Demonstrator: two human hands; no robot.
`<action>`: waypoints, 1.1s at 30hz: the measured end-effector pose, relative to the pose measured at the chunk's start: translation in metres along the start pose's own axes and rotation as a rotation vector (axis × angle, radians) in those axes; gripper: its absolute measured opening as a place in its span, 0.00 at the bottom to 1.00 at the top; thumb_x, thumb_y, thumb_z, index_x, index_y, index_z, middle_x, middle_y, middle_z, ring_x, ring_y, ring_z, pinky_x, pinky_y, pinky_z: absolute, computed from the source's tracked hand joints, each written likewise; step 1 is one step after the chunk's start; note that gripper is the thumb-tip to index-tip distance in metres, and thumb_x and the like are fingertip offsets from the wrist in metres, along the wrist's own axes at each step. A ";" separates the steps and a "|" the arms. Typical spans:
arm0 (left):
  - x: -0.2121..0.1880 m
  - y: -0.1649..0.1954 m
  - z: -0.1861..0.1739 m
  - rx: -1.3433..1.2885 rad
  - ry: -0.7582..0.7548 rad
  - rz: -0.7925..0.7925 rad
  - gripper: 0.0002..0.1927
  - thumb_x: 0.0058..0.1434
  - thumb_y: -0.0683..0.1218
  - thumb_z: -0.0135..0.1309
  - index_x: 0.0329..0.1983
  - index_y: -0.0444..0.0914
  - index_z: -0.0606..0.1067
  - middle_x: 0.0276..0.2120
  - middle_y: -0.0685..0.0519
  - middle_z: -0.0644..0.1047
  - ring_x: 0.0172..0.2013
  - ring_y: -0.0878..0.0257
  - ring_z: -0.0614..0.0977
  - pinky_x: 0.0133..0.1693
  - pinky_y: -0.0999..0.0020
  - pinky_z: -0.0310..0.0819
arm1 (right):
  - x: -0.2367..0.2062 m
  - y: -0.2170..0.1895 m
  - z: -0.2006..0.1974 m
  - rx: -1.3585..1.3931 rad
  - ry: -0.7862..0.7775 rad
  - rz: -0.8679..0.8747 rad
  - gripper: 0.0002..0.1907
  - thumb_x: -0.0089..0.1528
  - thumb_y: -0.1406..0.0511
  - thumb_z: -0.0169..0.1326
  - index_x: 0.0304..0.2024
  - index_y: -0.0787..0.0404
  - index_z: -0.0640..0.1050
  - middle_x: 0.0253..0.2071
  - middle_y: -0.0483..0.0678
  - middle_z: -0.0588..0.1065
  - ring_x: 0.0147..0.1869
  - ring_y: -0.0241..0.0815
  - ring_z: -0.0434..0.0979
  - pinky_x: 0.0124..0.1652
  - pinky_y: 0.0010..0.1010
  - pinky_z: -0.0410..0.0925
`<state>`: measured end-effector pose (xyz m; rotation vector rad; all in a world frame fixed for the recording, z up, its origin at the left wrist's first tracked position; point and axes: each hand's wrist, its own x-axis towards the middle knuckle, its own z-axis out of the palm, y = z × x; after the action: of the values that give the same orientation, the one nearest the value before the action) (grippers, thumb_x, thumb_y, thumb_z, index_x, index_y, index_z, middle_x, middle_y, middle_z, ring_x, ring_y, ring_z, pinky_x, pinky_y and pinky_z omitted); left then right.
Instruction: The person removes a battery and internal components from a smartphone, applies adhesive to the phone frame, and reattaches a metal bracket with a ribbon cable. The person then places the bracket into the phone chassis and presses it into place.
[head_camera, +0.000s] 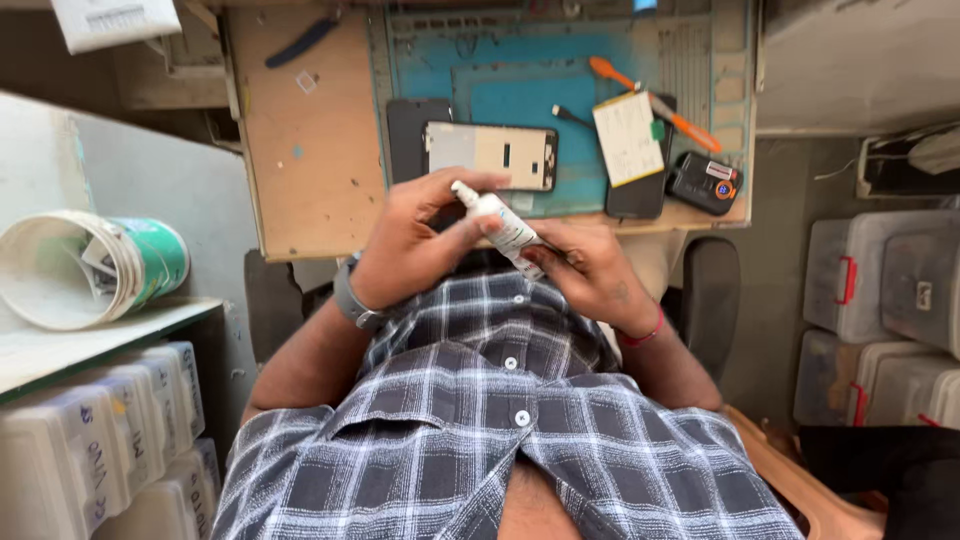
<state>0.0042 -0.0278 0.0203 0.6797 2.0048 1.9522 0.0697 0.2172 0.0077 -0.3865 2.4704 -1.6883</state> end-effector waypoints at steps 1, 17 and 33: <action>-0.007 0.000 0.001 -0.031 -0.019 -0.061 0.17 0.71 0.41 0.59 0.61 0.31 0.76 0.47 0.47 0.83 0.47 0.65 0.84 0.49 0.73 0.81 | -0.007 0.002 -0.002 -0.016 -0.047 0.019 0.17 0.63 0.76 0.56 0.55 0.71 0.78 0.39 0.53 0.82 0.38 0.39 0.83 0.39 0.29 0.73; -0.027 -0.016 0.052 -0.033 -0.104 0.021 0.10 0.63 0.40 0.63 0.44 0.32 0.74 0.46 0.45 0.83 0.44 0.61 0.87 0.45 0.70 0.84 | -0.076 0.081 0.022 0.581 0.526 -0.046 0.32 0.73 0.47 0.50 0.49 0.73 0.77 0.43 0.58 0.78 0.35 0.42 0.78 0.35 0.28 0.71; 0.037 -0.043 0.043 0.298 -0.021 0.341 0.17 0.78 0.51 0.47 0.41 0.33 0.72 0.32 0.45 0.76 0.31 0.53 0.79 0.33 0.63 0.73 | -0.025 0.097 -0.002 0.862 0.615 0.040 0.32 0.71 0.48 0.50 0.55 0.74 0.74 0.42 0.57 0.78 0.35 0.43 0.78 0.34 0.32 0.72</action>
<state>-0.0126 0.0282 -0.0204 1.1759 2.3168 1.8143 0.0801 0.2590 -0.0825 0.3238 1.6947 -2.9156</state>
